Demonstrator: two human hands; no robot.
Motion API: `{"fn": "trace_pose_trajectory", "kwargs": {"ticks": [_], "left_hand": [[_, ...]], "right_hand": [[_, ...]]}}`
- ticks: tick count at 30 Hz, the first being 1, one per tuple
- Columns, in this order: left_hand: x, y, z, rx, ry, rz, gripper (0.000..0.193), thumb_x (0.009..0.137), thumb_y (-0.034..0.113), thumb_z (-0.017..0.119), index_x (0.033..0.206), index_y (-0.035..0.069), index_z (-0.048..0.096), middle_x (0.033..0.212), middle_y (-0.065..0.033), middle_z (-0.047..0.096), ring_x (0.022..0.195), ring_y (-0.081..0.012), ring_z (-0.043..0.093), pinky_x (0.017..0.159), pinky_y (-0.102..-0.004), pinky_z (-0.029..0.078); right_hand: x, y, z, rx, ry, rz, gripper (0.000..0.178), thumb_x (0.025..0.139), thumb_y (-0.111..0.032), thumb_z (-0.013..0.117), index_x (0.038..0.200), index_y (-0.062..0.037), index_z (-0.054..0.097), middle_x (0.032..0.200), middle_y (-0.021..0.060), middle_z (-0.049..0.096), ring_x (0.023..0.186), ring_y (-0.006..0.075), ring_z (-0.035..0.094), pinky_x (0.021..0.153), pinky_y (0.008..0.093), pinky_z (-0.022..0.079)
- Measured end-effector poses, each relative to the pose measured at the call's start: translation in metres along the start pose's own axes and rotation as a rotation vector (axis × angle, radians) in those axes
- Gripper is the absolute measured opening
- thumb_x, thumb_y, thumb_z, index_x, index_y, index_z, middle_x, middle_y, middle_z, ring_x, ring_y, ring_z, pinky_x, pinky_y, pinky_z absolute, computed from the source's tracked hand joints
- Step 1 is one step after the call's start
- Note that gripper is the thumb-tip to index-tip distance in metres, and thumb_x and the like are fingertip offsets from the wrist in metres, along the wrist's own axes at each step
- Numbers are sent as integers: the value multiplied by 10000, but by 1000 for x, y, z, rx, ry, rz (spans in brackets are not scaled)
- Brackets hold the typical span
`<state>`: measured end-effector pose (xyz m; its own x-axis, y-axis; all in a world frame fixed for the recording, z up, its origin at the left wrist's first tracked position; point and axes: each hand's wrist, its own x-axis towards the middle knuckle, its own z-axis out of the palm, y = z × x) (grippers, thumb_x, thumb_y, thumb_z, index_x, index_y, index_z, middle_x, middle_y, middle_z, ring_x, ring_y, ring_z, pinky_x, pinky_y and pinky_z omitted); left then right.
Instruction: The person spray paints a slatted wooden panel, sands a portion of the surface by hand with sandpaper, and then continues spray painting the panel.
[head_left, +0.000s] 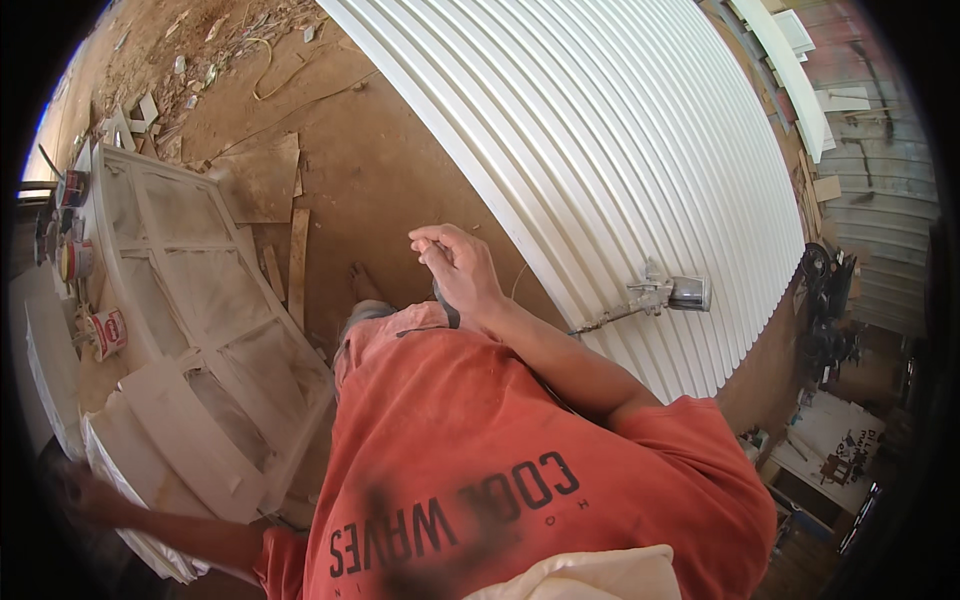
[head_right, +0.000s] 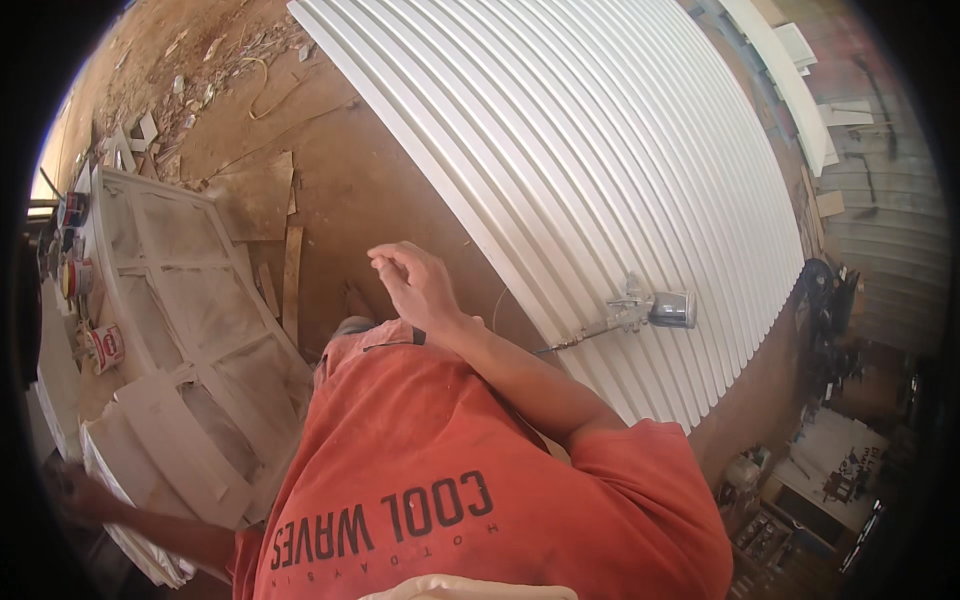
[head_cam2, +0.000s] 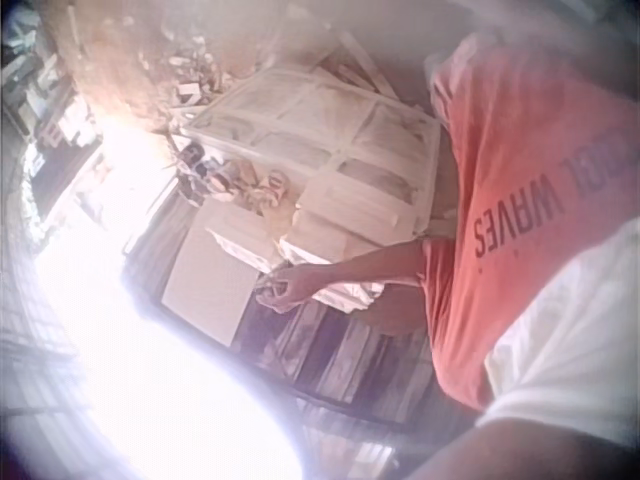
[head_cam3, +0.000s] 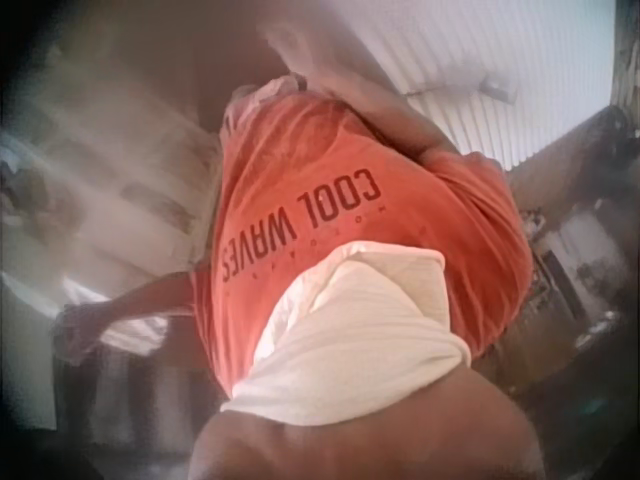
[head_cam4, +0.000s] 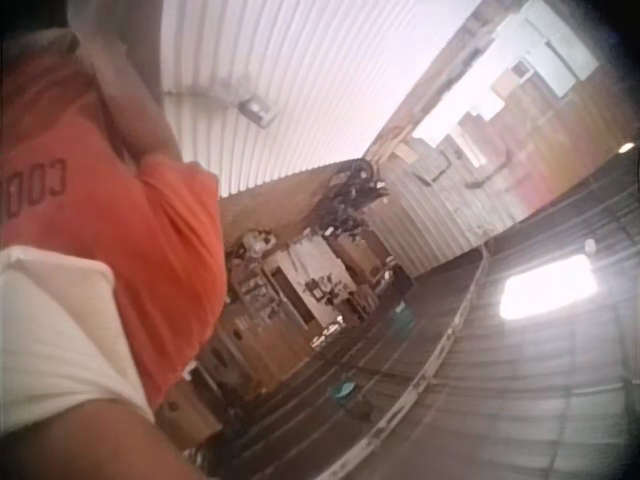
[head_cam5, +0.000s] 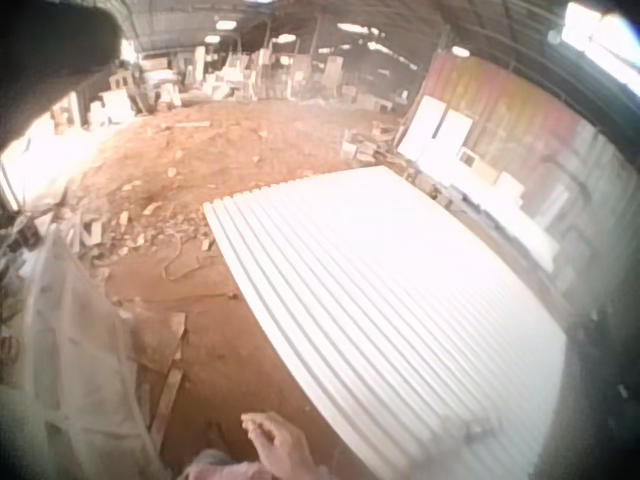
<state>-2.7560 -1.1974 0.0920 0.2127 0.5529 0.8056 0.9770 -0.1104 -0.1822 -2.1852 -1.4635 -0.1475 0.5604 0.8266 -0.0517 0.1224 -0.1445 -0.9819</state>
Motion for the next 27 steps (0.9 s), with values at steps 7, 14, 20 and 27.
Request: {"fn": "trace_pose_trajectory", "kwargs": {"ticks": [7, 14, 20, 27], "left_hand": [[-85, 491, -29, -1228, -872, 19, 452, 871, 84, 706, 1301, 68, 568, 1086, -138, 575, 963, -234, 624, 797, -350, 525], [-160, 579, -44, -1786, -918, 68, 629, 799, -106, 606, 1393, 63, 482, 1205, -166, 509, 1125, -315, 534, 926, -397, 496], [-155, 603, -16, -2014, -1357, -54, 516, 881, -96, 547, 1374, 42, 480, 1287, -114, 455, 1185, -227, 531, 1010, -347, 474], [-120, 621, 94, -1800, -1545, -150, 266, 968, 65, 560, 1223, -3, 593, 1143, -107, 588, 1006, -184, 611, 856, -305, 512]], "right_hand": [[12, -48, -4, 419, 5, 151, 381, 1024, -250, 568, 1301, 11, 596, 1162, 129, 682, 999, 166, 652, 860, 298, 523], [4, -16, -21, 647, 202, 261, 474, 1022, -245, 582, 1387, 22, 437, 1311, 121, 562, 1145, 189, 583, 978, 328, 476], [45, 7, -55, 706, 392, 422, 323, 1015, -183, 585, 1279, -2, 542, 1147, 82, 645, 1002, 148, 637, 845, 288, 535], [123, 32, -86, 407, 476, 550, 279, 972, -144, 631, 1198, 10, 579, 1069, 79, 657, 916, 131, 647, 774, 290, 556]]}}
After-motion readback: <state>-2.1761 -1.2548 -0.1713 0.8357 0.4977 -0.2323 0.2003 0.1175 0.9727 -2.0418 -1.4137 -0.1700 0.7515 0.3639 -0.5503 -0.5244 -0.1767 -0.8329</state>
